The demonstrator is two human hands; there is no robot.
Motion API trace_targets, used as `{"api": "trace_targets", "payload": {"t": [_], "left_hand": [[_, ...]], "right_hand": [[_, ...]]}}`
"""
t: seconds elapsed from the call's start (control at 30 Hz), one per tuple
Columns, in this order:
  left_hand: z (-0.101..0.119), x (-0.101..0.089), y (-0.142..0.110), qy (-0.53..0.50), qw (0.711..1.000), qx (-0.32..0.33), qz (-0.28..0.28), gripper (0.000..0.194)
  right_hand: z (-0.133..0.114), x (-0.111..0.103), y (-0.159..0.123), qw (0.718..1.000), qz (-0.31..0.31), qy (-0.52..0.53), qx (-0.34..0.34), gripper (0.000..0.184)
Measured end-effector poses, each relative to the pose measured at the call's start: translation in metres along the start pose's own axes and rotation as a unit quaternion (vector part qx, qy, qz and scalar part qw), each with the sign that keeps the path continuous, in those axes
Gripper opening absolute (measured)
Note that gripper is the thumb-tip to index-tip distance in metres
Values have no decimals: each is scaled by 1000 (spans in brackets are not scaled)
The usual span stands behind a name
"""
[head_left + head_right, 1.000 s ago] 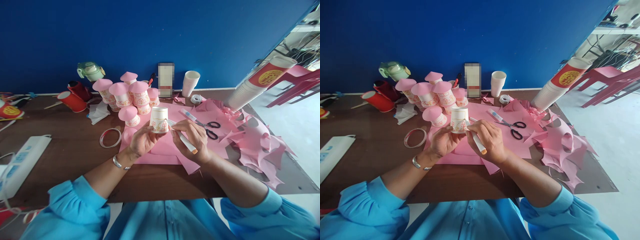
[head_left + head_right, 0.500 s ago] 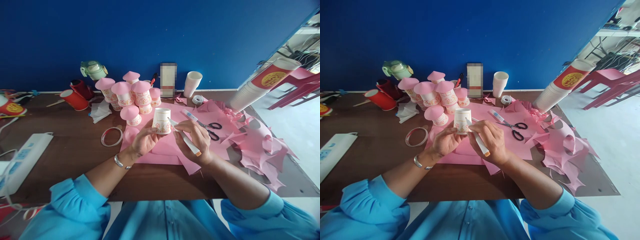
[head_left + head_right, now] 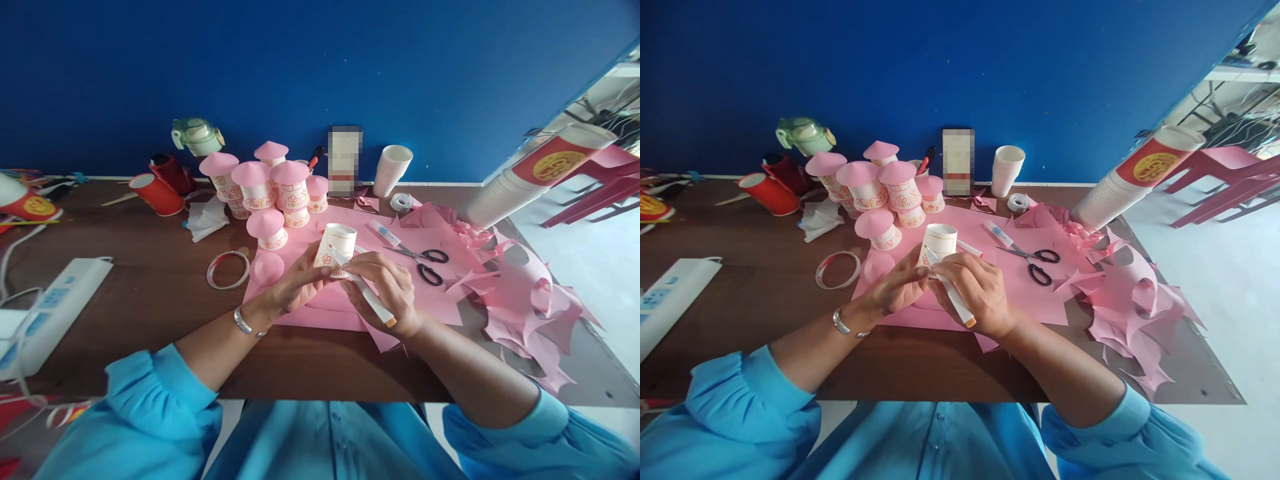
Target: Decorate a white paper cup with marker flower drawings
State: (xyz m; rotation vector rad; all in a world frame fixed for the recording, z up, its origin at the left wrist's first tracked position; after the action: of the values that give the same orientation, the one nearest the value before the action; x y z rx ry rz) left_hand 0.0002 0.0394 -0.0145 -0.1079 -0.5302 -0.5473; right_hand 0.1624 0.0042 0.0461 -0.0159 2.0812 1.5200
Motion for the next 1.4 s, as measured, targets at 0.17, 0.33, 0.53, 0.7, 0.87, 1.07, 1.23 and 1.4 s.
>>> {"api": "trace_targets", "payload": {"t": [0.17,0.33,0.53,0.7,0.87,1.07,1.23,1.4], "left_hand": [[-5,-4,0,46,999,-13,-2,51],[-8,-12,-2,109,994,-5,26,57],[-5,-9,-4,171,984,10,51,67],[2,-4,-4,229,971,35,58,63],[3,-5,-6,291,952,27,93,68],[-1,-8,-4,317,942,32,105,73],[1,-9,-4,323,940,22,111,72],[2,-7,-3,307,944,26,117,68]], "right_hand": [[0,2,-2,1000,-8,-2,-5,26],[1,2,-3,1000,-13,-3,-2,26],[1,3,-3,1000,-14,-5,-8,26],[3,0,-1,1000,-4,-15,-6,26],[5,-2,0,1000,8,-21,-11,24],[6,-2,-1,1000,5,-12,-4,22],[7,-2,-2,1000,14,-12,-1,22],[9,1,-4,1000,1,-11,9,23]]}}
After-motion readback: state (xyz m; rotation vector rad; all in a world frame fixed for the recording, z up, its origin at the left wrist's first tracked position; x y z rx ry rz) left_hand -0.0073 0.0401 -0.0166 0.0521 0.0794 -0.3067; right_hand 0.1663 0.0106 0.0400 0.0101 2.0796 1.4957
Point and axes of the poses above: each hand's wrist, its own y-axis towards the middle knuckle, its own x-axis out of the palm, z = x × y, the point moved 3 cm from there along y, towards the middle knuckle, and after that the axes turned 2 degrees about y, right-handed, at the moved point
